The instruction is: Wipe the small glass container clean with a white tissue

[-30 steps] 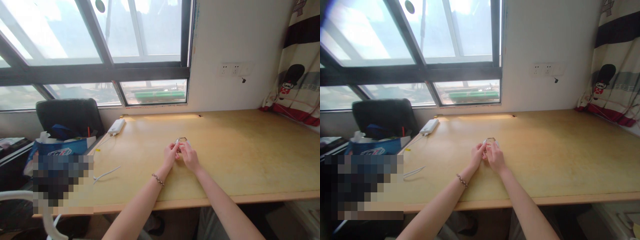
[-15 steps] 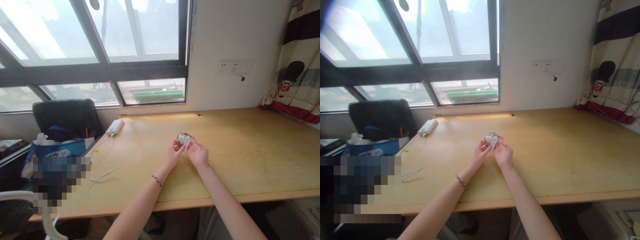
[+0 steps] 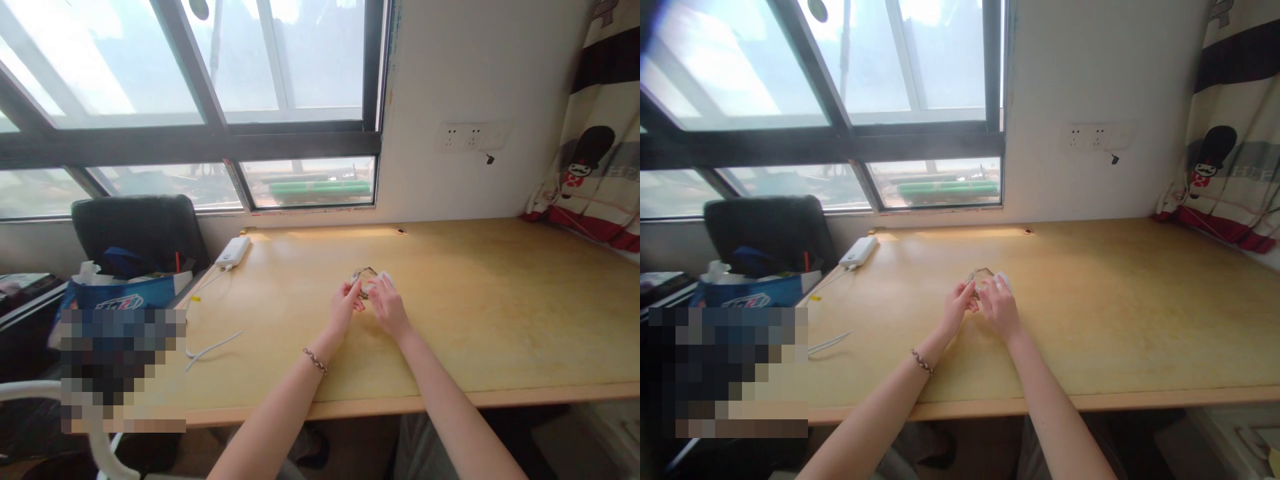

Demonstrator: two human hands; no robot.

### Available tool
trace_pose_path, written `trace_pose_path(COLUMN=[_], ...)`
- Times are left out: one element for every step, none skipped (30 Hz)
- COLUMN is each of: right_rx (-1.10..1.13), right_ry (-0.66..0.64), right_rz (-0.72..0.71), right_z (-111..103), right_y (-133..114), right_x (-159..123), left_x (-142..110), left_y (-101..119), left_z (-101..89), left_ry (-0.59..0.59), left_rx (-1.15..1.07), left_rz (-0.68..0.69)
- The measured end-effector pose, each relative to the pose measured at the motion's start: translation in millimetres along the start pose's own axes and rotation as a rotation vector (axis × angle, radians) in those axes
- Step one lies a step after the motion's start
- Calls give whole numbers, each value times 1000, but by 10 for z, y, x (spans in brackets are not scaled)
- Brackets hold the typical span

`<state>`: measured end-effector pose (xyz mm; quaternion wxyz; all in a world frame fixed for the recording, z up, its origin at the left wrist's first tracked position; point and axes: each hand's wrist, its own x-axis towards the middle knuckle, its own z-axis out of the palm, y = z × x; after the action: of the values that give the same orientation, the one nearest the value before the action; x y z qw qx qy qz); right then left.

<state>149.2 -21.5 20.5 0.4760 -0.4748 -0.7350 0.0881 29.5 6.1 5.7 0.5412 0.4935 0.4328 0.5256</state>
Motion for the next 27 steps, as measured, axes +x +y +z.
trace_pose_path(right_rx=[-90, -166, -230, -283, -326, -360, -383, -396, -399, -393, -380, -364, -350, -341, -337, -341, -350, -362, -376, -388, -397, -402, -400, -390, -373, -345, -307], right_ry=[-9, -28, -43, -52, -56, -60, -62, -64, -67, -72, -78, -84, -90, -95, -95, -87, -74, -56, -37, -22, -14, -14, -19, -24, -30, -35, -37], right_rz=[-42, -76, -101, -121, -133, -142, -149, -154, -158, -164, -175, -188, -200, -210, -214, -210, -198, -183, -167, -150, -134, -120, -105, -89, -73, -56, -39], right_z=[6, 14, 23, 31, 40, 47, 53, 57, 59, 60, 59, 58, 57, 57, 57, 60, 64, 71, 80, 92, 107, 123, 139, 156, 172, 187, 199], right_y=[12, 21, 28, 32, 34, 34, 32, 29, 25, 20, 15, 9, 4, 0, -3, -5, -7, -8, -9, -10, -12, -15, -18, -21, -23, -23, -21], right_x=[1, 1, 1, -1, -4, -8, -11, -15, -18, -21, -24, -28, -31, -35, -39, -42, -44, -45, -45, -45, -44, -44, -45, -48, -52, -57, -63], left_x=[2, 3, 5, 7, 11, 15, 20, 27, 35, 43, 52, 61, 69, 78, 85, 91, 97, 100, 102, 102, 98, 93, 85, 76, 66, 56, 48], left_y=[1, 4, 6, 9, 11, 13, 13, 12, 9, 4, -3, -11, -20, -28, -34, -37, -37, -33, -26, -17, -8, -1, 4, 4, -1, -11, -26], left_z=[-9, -19, -30, -41, -52, -63, -73, -81, -89, -96, -102, -108, -113, -118, -122, -126, -128, -129, -129, -127, -123, -118, -111, -104, -95, -87, -79], left_ry=[14, 34, 57, 81, 100, 113, 120, 117, 105, 85, 62, 37, 13, -6, -16, -22, -19, -10, 5, 21, 37, 51, 61, 65, 67, 70, 72], left_rx=[19, 38, 57, 75, 91, 103, 112, 118, 122, 125, 127, 125, 120, 113, 103, 93, 84, 78, 75, 73, 75, 79, 85, 93, 99, 100, 93], left_rz=[3, 5, 3, -6, -21, -38, -52, -65, -79, -92, -109, -127, -141, -148, -149, -146, -142, -140, -143, -146, -144, -137, -120, -95, -65, -34, -4])
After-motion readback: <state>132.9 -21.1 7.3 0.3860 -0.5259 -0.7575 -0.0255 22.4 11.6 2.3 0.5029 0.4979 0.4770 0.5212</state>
